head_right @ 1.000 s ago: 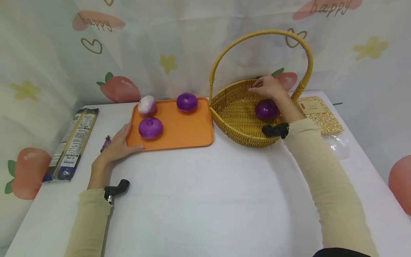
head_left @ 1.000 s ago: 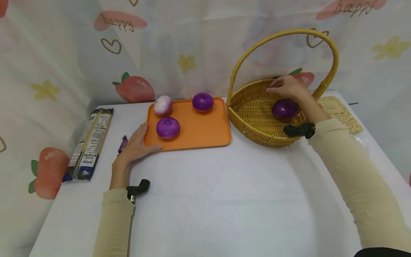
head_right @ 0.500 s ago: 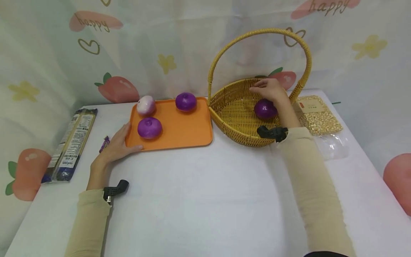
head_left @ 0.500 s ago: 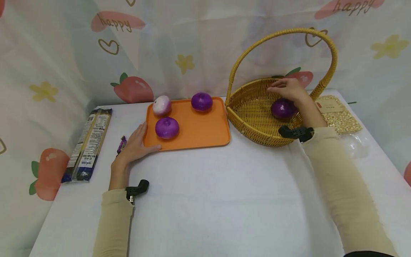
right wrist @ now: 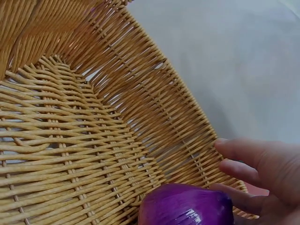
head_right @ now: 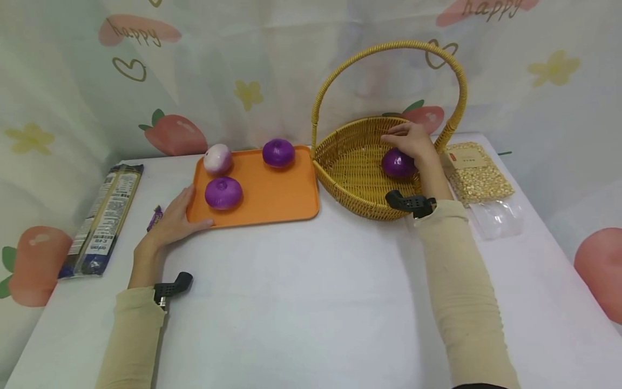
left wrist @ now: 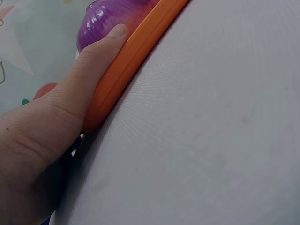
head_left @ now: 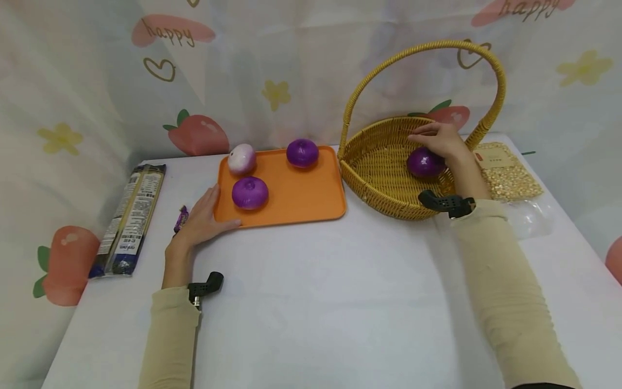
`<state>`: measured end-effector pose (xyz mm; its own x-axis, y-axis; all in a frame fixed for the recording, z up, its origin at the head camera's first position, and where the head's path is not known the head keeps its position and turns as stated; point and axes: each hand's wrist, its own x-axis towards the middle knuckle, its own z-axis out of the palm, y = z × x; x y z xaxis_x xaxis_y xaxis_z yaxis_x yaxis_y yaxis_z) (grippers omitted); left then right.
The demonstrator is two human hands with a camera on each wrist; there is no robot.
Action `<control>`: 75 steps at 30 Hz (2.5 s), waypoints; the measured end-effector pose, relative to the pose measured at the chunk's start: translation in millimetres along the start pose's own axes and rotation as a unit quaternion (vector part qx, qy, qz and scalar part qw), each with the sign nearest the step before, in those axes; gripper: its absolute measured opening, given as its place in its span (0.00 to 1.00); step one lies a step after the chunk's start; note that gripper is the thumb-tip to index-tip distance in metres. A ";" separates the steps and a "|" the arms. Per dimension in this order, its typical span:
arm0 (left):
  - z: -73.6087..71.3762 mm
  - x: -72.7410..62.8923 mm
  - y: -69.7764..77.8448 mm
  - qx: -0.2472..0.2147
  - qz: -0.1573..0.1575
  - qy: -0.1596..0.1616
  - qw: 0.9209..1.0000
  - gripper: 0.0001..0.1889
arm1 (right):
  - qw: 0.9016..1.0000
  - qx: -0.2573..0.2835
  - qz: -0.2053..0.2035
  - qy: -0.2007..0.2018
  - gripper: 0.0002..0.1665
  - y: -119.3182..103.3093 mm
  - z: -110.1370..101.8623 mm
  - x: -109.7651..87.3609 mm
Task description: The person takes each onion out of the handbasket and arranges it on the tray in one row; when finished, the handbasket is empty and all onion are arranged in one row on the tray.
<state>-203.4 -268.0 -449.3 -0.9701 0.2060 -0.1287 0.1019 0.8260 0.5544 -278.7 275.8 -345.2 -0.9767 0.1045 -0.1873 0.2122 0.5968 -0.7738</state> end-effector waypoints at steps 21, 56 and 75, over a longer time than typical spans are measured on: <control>-0.1 -2.4 1.4 -0.007 -0.007 -0.008 1.000 0.63 | 0.996 -0.061 0.013 -0.056 0.42 14.3 10.8 7.3; -1.7 -0.9 3.1 -0.012 0.004 0.006 1.000 0.61 | 0.985 -0.151 -0.031 -0.081 0.41 18.2 11.9 9.8; 1.0 -1.0 1.6 -0.005 -0.006 -0.002 1.000 0.62 | 0.991 -0.102 -0.038 -0.078 0.41 -17.0 3.8 0.7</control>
<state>-202.1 -266.3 -449.1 -0.9702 0.1983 -0.1394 0.0876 0.8231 0.5611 -282.8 262.6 -334.5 -0.9698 -0.0607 -0.2363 0.1124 0.7484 -0.6536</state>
